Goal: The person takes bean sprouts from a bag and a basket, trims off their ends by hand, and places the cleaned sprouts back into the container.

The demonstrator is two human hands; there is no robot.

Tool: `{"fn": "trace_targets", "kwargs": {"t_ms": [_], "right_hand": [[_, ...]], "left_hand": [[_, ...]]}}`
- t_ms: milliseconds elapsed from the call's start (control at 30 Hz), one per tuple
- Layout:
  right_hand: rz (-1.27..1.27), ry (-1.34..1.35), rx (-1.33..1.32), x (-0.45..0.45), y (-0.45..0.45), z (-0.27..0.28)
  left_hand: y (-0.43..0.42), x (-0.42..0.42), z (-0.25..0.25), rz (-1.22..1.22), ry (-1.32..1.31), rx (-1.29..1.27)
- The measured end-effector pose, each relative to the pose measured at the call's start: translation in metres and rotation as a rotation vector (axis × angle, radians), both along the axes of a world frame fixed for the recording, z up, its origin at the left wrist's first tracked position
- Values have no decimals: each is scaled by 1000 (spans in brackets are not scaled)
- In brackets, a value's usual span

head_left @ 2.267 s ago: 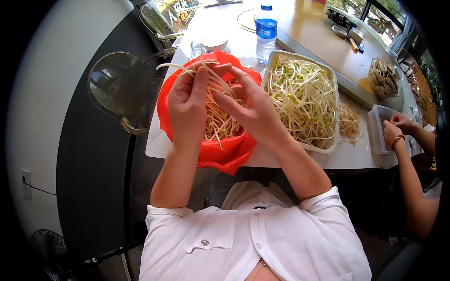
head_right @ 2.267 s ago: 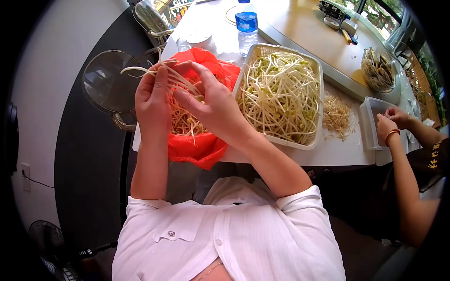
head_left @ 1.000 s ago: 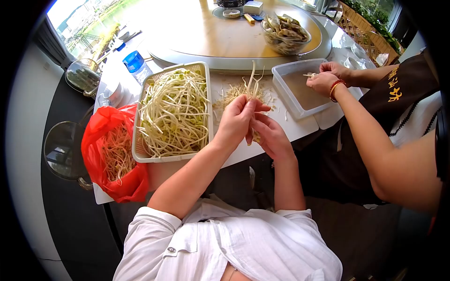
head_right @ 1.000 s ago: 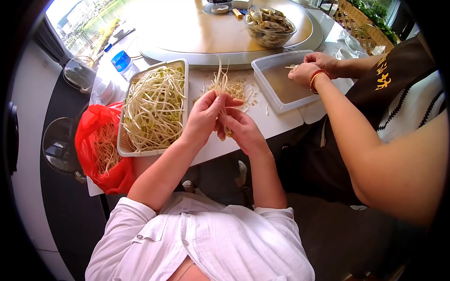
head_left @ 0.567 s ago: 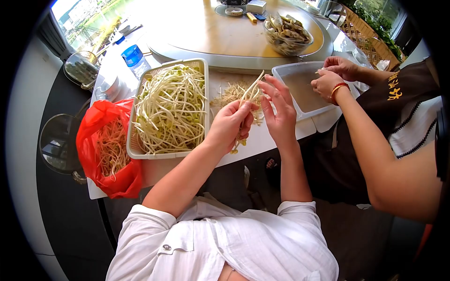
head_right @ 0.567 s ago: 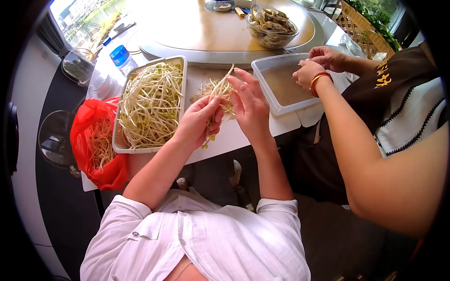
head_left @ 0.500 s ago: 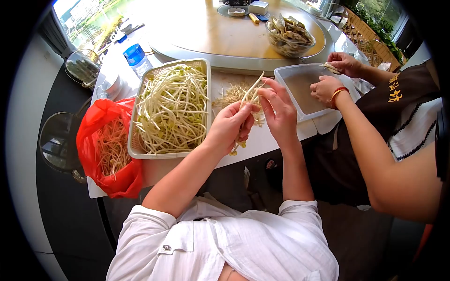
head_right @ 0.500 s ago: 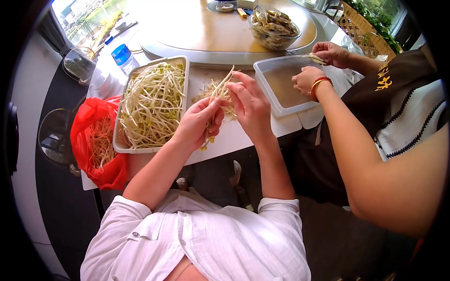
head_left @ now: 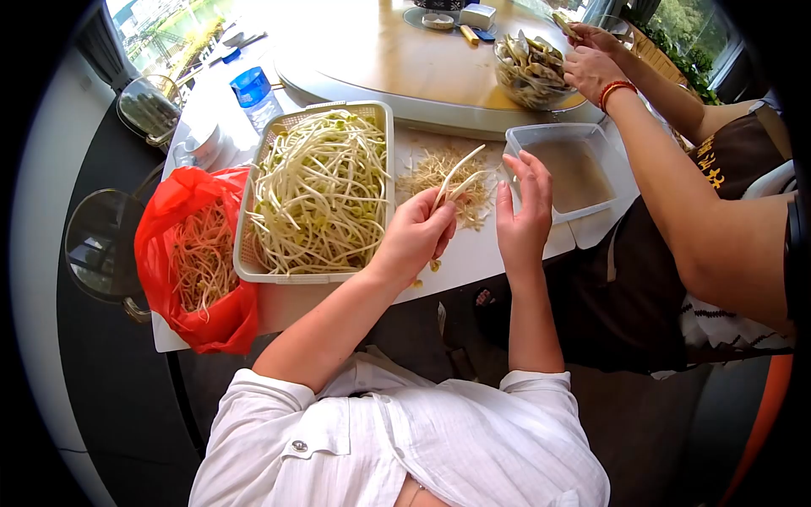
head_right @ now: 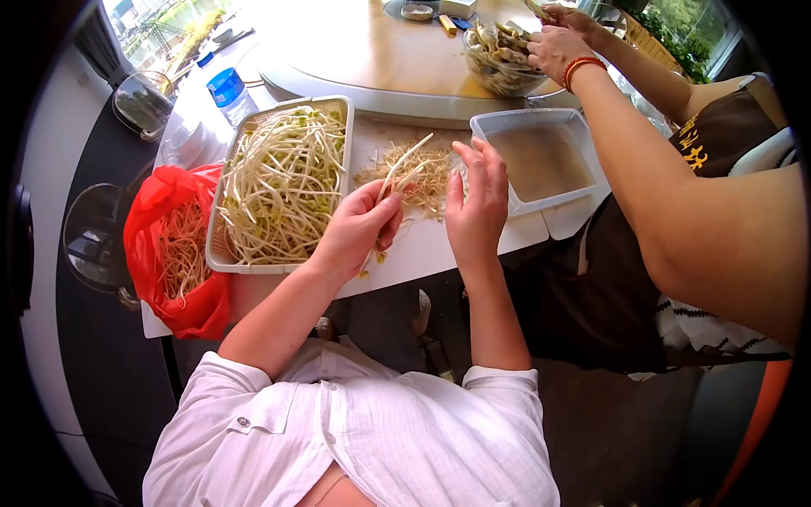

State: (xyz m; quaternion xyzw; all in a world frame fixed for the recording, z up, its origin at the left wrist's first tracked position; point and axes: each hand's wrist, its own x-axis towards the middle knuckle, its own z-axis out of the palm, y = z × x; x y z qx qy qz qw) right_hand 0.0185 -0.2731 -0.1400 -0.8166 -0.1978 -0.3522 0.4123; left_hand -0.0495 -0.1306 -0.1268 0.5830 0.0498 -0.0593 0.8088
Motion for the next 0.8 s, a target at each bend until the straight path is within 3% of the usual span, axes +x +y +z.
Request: {"fn": "trace_targets", "kwargs": {"t_ms": [67,200,500,800], "right_hand": [[77,-142,-55,-15,3,12],[250,-133,-210,-22,14,17],[259,-218,-410,-19,12,25],[105,-166,-343,-8,0,19]], "left_hand": [[1,1,0,7,4,3],[-4,0,1,39,-18,12],[-1,-6,-3,-29,-72,113],[0,-11,-2,-14,-74,162]]}}
